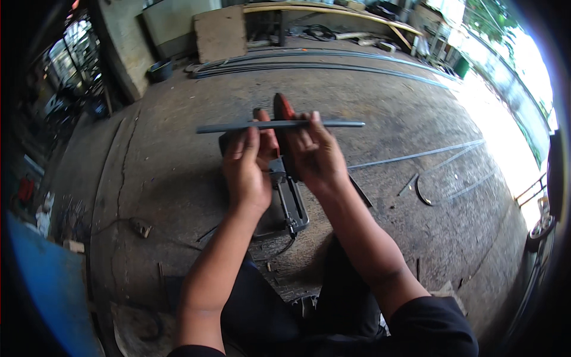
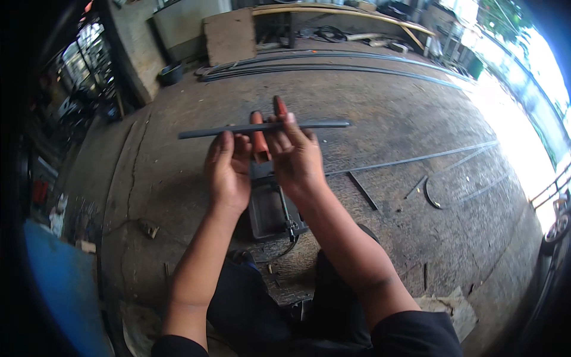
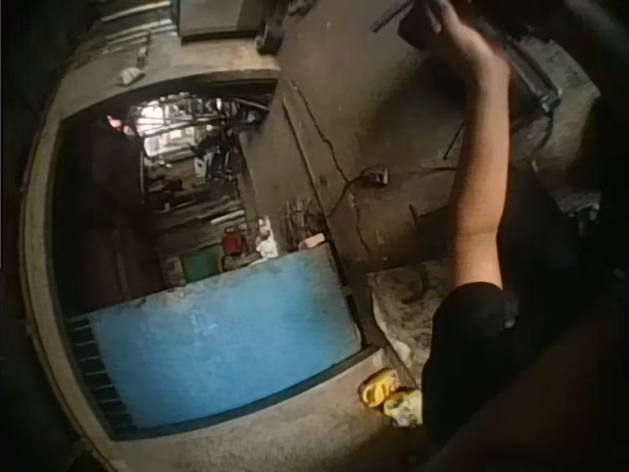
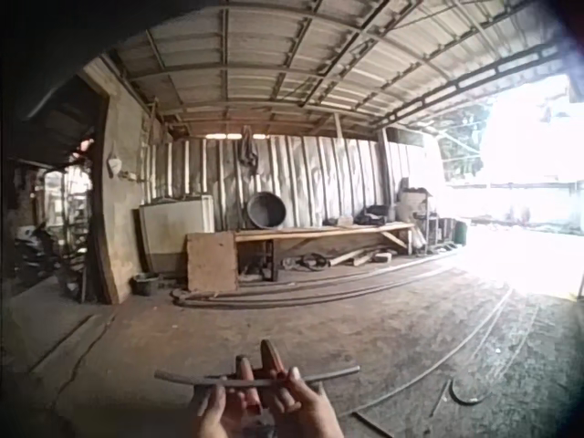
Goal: Cutting a metal rod using an abrasive chop saw in a fabrication setting.
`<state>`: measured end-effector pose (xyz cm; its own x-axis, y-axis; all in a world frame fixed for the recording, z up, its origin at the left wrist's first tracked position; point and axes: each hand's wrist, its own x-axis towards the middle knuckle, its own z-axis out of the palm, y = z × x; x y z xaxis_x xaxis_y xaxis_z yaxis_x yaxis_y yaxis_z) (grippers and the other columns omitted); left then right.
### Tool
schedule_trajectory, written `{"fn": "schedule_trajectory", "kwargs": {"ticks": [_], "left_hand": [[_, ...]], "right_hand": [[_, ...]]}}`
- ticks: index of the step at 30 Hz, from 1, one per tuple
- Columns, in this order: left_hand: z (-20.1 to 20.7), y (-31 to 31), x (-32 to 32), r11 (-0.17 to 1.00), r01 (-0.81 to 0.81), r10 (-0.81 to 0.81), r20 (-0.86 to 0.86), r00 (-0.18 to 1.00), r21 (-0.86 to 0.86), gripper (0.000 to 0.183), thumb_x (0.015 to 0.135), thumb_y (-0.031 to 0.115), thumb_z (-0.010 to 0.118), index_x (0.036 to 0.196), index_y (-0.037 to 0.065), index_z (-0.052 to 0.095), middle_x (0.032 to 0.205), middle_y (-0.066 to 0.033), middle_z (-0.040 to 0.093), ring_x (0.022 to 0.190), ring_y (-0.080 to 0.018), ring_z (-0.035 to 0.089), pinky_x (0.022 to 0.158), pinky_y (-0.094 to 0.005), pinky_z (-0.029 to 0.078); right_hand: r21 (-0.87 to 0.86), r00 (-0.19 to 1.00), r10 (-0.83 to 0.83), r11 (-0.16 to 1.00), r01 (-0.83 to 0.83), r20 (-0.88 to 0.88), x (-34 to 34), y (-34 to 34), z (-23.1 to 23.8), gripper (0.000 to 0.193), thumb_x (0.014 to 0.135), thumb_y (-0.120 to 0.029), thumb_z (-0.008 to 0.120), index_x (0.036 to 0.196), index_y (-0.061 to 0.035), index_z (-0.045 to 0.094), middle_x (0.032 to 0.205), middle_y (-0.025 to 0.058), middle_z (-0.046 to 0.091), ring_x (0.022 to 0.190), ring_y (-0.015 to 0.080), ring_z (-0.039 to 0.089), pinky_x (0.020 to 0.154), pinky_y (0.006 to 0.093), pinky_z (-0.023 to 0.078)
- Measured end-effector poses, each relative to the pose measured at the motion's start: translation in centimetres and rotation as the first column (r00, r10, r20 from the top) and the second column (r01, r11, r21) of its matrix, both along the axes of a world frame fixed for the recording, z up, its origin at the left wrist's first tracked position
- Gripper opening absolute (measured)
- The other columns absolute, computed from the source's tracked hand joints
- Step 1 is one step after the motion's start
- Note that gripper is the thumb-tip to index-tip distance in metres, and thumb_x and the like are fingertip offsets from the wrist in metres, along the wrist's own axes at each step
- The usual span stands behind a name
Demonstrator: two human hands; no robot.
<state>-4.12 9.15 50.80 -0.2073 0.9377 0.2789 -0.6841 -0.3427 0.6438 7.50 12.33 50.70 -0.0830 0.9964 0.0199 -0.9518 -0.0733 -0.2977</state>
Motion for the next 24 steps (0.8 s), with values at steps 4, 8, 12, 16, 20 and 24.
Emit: {"fn": "schedule_trajectory", "kwargs": {"ticks": [4, 8, 12, 16, 20, 24], "left_hand": [[-0.6, 0.6, -1.0, 0.996, -0.027, 0.03, 0.041, 0.999, -0.087, 0.016, 0.091, 0.021, 0.061, 0.1, 0.008, 0.059, 0.091, -0.0033, 0.065, 0.086, -0.0125, 0.063, 0.078, -0.0247, 0.053], [-0.9, 0.8, -1.2, 0.993, -0.007, 0.012, 0.042, 0.999, -0.116, 0.019, 0.091, 0.024, 0.061, 0.1, 0.008, 0.058, 0.094, -0.0038, 0.065, 0.089, -0.0128, 0.063, 0.08, -0.0255, 0.052], [-0.8, 0.4, -1.0, 0.99, -0.02, 0.025, 0.038, 0.999, -0.141, 0.021, 0.091, 0.025, 0.061, 0.102, 0.008, 0.057, 0.101, -0.0049, 0.063, 0.094, -0.0136, 0.061, 0.084, -0.0268, 0.051], [-1.6, 0.6, -0.4, 0.996, -0.015, 0.017, 0.023, 1.0, -0.086, 0.027, 0.092, 0.024, 0.06, 0.113, 0.007, 0.055, 0.109, -0.005, 0.062, 0.101, -0.0148, 0.059, 0.088, -0.0271, 0.049], [-1.2, 0.8, -1.4, 0.953, -0.178, 0.187, 0.014, 0.982, -0.247, 0.024, 0.092, 0.018, 0.059, 0.11, 0.002, 0.055, 0.109, -0.0092, 0.061, 0.1, -0.0171, 0.059, 0.084, -0.0274, 0.051], [0.7, -0.9, -6.9, 0.858, -0.474, 0.478, -0.031, 0.878, -0.198, 0.013, 0.09, 0.008, 0.061, 0.097, -0.003, 0.059, 0.092, -0.0092, 0.063, 0.076, -0.0152, 0.063, 0.069, -0.0246, 0.056]], "right_hand": [[-0.042, 1.0, 0.011, 0.999, -0.01, 0.012, -0.8, -1.2, 1.4, 0.032, 0.087, -0.011, 0.065, 0.103, -0.0036, 0.038, 0.103, 0.015, 0.061, 0.095, 0.0231, 0.065, 0.08, 0.0362, 0.054], [-0.058, 0.999, -0.002, 0.998, 0.0, -0.036, -1.1, -0.6, 0.7, 0.032, 0.087, -0.009, 0.066, 0.103, -0.0056, 0.039, 0.102, 0.0151, 0.062, 0.095, 0.0222, 0.065, 0.077, 0.033, 0.054], [-0.062, 1.0, -0.013, 0.998, 0.014, 0.018, -1.2, -0.6, 0.5, 0.033, 0.086, -0.01, 0.067, 0.103, -0.0069, 0.039, 0.1, 0.0151, 0.064, 0.092, 0.0224, 0.066, 0.072, 0.0328, 0.054], [0.026, 0.994, 0.03, 0.999, -0.033, 0.102, -0.7, 0.1, -0.7, 0.035, 0.087, -0.022, 0.068, 0.101, -0.0034, 0.042, 0.092, 0.0133, 0.065, 0.079, 0.0193, 0.065, 0.063, 0.0318, 0.05], [-0.09, 0.989, 0.145, 0.986, -0.142, 0.033, -2.2, 0.3, -1.2, 0.045, 0.092, -0.024, 0.061, 0.13, -0.0061, 0.046, 0.11, 0.0081, 0.061, 0.103, 0.0152, 0.058, 0.086, 0.0289, 0.046], [0.005, 0.812, 0.478, 0.861, -0.509, 0.335, -5.2, -4.9, 1.0, 0.037, 0.092, -0.02, 0.061, 0.125, -0.0044, 0.053, 0.115, 0.0051, 0.061, 0.106, 0.0159, 0.058, 0.088, 0.0316, 0.048]]}}
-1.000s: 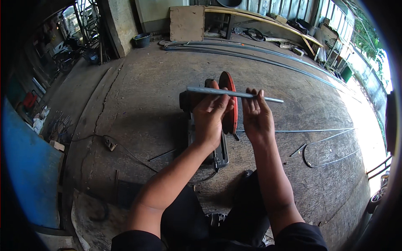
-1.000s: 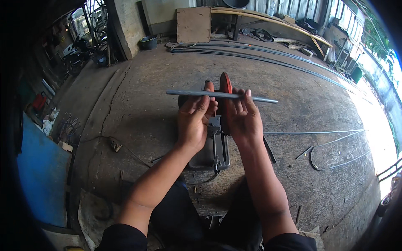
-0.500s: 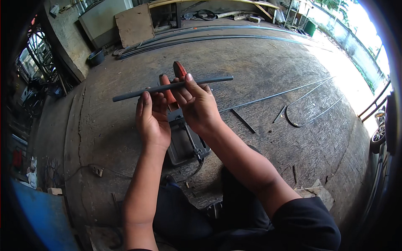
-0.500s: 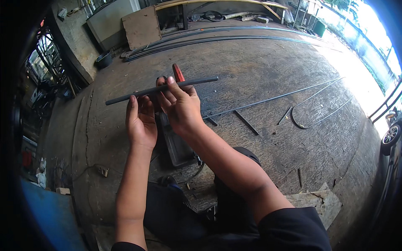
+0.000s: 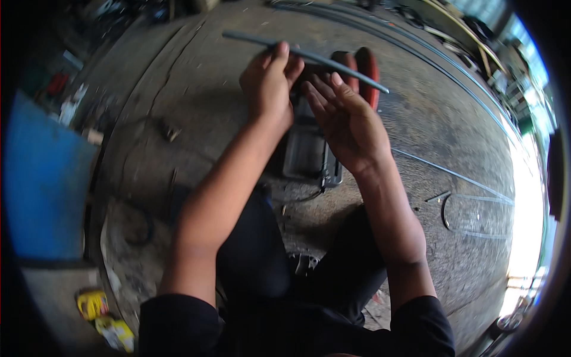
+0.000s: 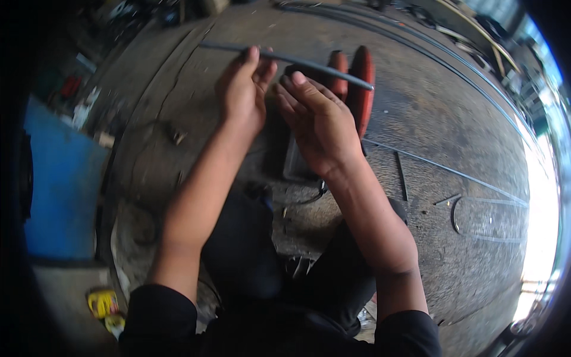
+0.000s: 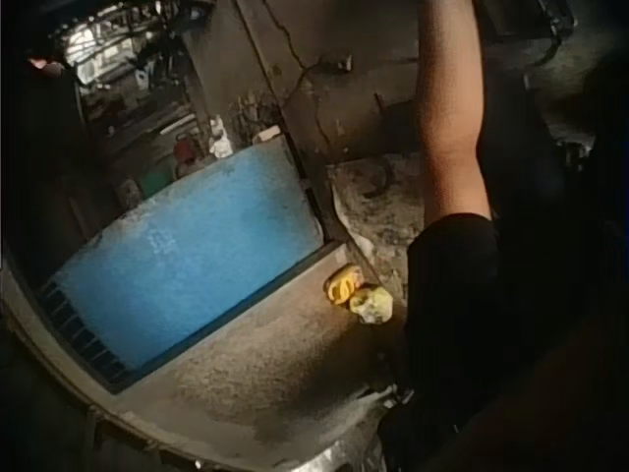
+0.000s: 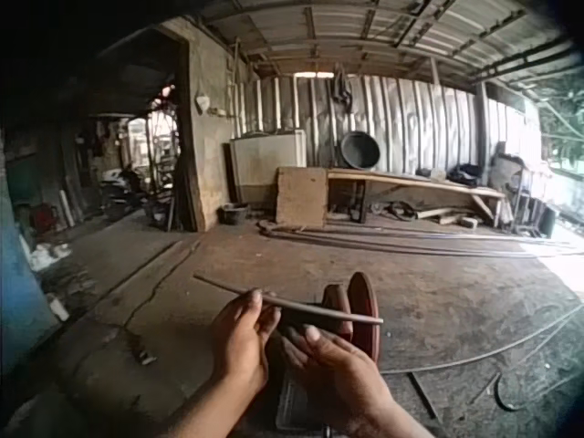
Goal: Cutting a metal rod using an abrasive chop saw in a fabrication setting.
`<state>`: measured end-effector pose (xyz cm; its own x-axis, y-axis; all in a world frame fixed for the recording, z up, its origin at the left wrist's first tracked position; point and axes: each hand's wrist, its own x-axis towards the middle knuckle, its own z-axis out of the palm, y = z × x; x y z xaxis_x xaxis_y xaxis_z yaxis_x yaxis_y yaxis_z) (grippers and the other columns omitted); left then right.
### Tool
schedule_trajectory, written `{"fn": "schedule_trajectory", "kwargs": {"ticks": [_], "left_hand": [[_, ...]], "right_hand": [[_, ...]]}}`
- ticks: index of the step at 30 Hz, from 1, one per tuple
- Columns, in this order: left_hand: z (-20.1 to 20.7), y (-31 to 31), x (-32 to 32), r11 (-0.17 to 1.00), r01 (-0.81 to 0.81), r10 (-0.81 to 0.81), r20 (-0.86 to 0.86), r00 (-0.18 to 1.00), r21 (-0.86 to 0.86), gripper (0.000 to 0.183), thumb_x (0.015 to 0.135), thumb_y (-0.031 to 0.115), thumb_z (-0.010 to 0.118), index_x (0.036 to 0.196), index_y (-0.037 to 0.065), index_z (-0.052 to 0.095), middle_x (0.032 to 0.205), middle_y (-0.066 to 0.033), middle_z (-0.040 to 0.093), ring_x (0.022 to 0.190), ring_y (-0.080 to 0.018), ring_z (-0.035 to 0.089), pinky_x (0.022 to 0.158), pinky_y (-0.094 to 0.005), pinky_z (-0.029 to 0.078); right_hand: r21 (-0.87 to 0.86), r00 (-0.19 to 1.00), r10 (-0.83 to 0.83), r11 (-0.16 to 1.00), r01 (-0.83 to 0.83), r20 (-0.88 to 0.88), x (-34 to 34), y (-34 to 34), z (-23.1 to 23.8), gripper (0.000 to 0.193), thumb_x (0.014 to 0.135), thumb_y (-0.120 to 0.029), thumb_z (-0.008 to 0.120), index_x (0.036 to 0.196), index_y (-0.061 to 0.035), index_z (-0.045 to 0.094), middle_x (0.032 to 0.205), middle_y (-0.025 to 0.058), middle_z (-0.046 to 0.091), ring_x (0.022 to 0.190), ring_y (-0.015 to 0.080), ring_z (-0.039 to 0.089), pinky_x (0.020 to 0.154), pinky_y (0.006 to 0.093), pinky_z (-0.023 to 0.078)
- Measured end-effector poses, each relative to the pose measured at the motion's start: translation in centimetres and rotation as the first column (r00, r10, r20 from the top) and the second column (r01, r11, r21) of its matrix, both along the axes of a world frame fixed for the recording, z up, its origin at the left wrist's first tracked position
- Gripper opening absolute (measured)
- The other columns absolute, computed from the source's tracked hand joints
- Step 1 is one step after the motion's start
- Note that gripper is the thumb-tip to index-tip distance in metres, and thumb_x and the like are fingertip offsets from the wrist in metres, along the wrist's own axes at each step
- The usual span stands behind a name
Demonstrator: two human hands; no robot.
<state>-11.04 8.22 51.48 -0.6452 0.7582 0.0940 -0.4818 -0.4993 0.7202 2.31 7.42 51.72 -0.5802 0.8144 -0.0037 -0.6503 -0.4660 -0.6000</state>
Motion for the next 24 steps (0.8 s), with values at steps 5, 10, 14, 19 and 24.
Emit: {"fn": "schedule_trajectory", "kwargs": {"ticks": [5, 10, 14, 19, 24], "left_hand": [[0.6, -9.9, -9.6, 0.938, -0.343, 0.336, -0.396, 0.855, 0.054, 0.013, 0.088, 0.01, 0.064, 0.091, -0.003, 0.063, 0.081, -0.0063, 0.066, 0.07, -0.0128, 0.063, 0.065, -0.0245, 0.054], [-1.7, -18.4, -16.2, 0.829, -0.558, 0.435, -0.594, 0.677, -0.028, 0.018, 0.087, 0.013, 0.067, 0.094, -0.004, 0.064, 0.08, -0.0055, 0.066, 0.068, -0.0105, 0.062, 0.064, -0.0237, 0.052], [-7.7, -22.4, -21.2, 0.768, -0.619, 0.461, -0.531, 0.711, -0.164, 0.02, 0.086, 0.014, 0.068, 0.093, -0.004, 0.065, 0.078, -0.0038, 0.063, 0.064, -0.0089, 0.059, 0.059, -0.0217, 0.051], [-21.2, -24.1, -26.0, 0.701, -0.545, 0.446, -0.314, 0.838, -0.46, 0.022, 0.087, 0.019, 0.068, 0.096, -0.001, 0.065, 0.081, -0.0033, 0.063, 0.067, -0.0102, 0.059, 0.061, -0.0239, 0.049], [-35.0, -25.2, -29.5, 0.595, -0.412, 0.393, -0.197, 0.898, -0.691, 0.025, 0.089, 0.016, 0.065, 0.098, -0.007, 0.065, 0.082, -0.0069, 0.065, 0.067, -0.0115, 0.06, 0.063, -0.0268, 0.051]], "right_hand": [[0.943, 0.792, -0.589, 0.33, 0.053, 0.162, -8.2, -3.1, -0.1, 0.021, 0.079, -0.014, 0.07, 0.097, -0.0034, 0.067, 0.092, 0.0043, 0.068, 0.089, 0.0232, 0.062, 0.079, 0.0356, 0.05], [0.976, 0.78, -0.621, -0.207, -0.065, -0.08, -18.4, -5.9, -3.1, 0.017, 0.072, -0.016, 0.072, 0.086, -0.0068, 0.07, 0.086, 0.0085, 0.067, 0.079, 0.0298, 0.063, 0.071, 0.0378, 0.05], [0.957, 0.837, -0.479, 0.023, -0.289, 0.264, -23.5, -10.0, -8.3, 0.018, 0.073, -0.018, 0.072, 0.087, -0.0062, 0.069, 0.085, 0.0109, 0.067, 0.077, 0.0326, 0.064, 0.067, 0.0405, 0.051], [0.839, 0.768, -0.342, 0.161, -0.519, 0.541, -29.7, -11.8, -21.2, 0.018, 0.075, -0.016, 0.07, 0.089, -0.0059, 0.068, 0.085, 0.014, 0.065, 0.077, 0.0357, 0.064, 0.069, 0.0434, 0.051], [0.428, 0.367, -0.252, 0.255, -0.867, 0.895, -35.0, -12.4, -34.6, 0.021, 0.076, -0.018, 0.068, 0.093, -0.0063, 0.068, 0.09, 0.0175, 0.066, 0.086, 0.0375, 0.063, 0.076, 0.0452, 0.05]]}}
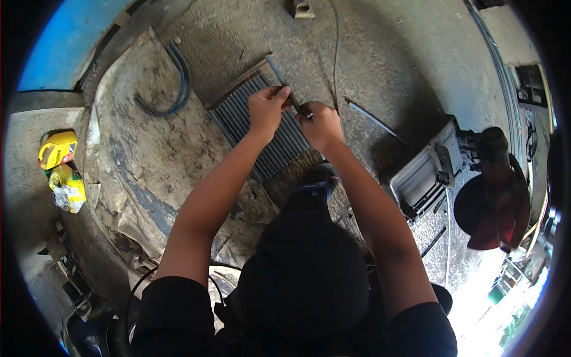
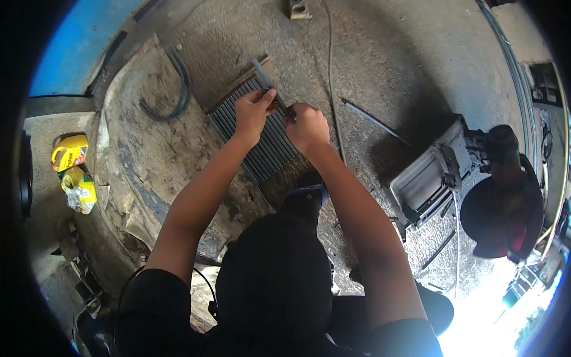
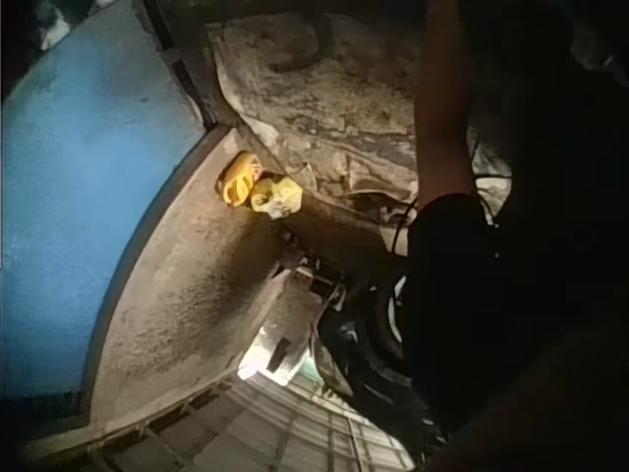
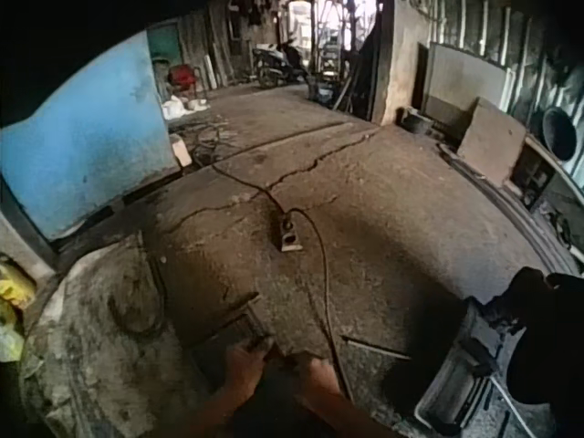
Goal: Cutting a metal rod using an abrasive chop saw in a fabrication setting.
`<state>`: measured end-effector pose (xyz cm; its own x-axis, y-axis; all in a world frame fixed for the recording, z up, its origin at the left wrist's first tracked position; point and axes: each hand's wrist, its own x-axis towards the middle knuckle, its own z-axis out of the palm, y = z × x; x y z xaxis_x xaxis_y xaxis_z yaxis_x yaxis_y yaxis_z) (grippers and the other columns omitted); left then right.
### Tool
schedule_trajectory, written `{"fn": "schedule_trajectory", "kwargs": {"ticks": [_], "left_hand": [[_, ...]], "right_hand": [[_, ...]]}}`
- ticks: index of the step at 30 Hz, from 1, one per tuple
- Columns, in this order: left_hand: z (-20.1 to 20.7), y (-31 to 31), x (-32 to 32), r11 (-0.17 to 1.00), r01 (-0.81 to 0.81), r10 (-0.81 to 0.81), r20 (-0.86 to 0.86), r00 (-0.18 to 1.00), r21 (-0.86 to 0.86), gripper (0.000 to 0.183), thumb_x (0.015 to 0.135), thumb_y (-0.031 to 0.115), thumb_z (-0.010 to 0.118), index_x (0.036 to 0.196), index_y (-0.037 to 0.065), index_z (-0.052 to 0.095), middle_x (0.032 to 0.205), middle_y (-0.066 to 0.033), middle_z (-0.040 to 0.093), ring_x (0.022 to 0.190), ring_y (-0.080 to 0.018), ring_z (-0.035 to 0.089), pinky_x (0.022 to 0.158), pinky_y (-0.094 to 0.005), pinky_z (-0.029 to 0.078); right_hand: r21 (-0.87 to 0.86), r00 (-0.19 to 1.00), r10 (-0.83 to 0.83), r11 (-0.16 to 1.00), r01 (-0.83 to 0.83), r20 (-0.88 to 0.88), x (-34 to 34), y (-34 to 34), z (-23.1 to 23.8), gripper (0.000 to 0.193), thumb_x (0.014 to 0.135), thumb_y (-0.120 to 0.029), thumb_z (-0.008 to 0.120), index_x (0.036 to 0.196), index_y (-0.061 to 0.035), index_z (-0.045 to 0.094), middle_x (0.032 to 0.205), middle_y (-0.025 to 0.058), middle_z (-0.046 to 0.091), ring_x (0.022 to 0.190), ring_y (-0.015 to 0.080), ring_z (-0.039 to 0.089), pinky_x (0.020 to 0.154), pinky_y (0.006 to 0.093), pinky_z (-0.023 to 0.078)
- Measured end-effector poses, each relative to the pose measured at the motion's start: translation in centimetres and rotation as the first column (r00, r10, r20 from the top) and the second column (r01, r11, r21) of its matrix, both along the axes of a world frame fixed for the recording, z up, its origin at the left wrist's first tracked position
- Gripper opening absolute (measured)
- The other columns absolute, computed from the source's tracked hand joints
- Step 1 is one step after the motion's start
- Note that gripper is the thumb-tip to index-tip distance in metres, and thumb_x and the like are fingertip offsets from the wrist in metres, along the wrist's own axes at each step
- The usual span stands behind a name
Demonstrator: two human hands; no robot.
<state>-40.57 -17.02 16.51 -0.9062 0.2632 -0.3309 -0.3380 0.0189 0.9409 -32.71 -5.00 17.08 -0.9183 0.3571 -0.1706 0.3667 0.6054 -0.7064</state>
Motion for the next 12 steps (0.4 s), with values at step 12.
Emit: {"fn": "schedule_trajectory", "kwargs": {"ticks": [12], "left_hand": [[-11.2, -1.2, -5.0, 0.444, -0.106, -0.711, -0.422, 0.562, -0.89, 0.039, 0.087, 0.023, 0.065, 0.123, 0.009, 0.06, 0.134, -0.018, 0.049, 0.121, -0.0207, 0.05, 0.093, -0.0307, 0.045]], "right_hand": [[0.093, 0.938, 0.067, 0.99, -0.105, 0.341, -6.4, -0.3, -10.2, 0.026, 0.078, -0.027, 0.068, 0.099, -0.0118, 0.069, 0.098, 0.018, 0.067, 0.094, 0.0353, 0.064, 0.083, 0.0438, 0.051]]}}
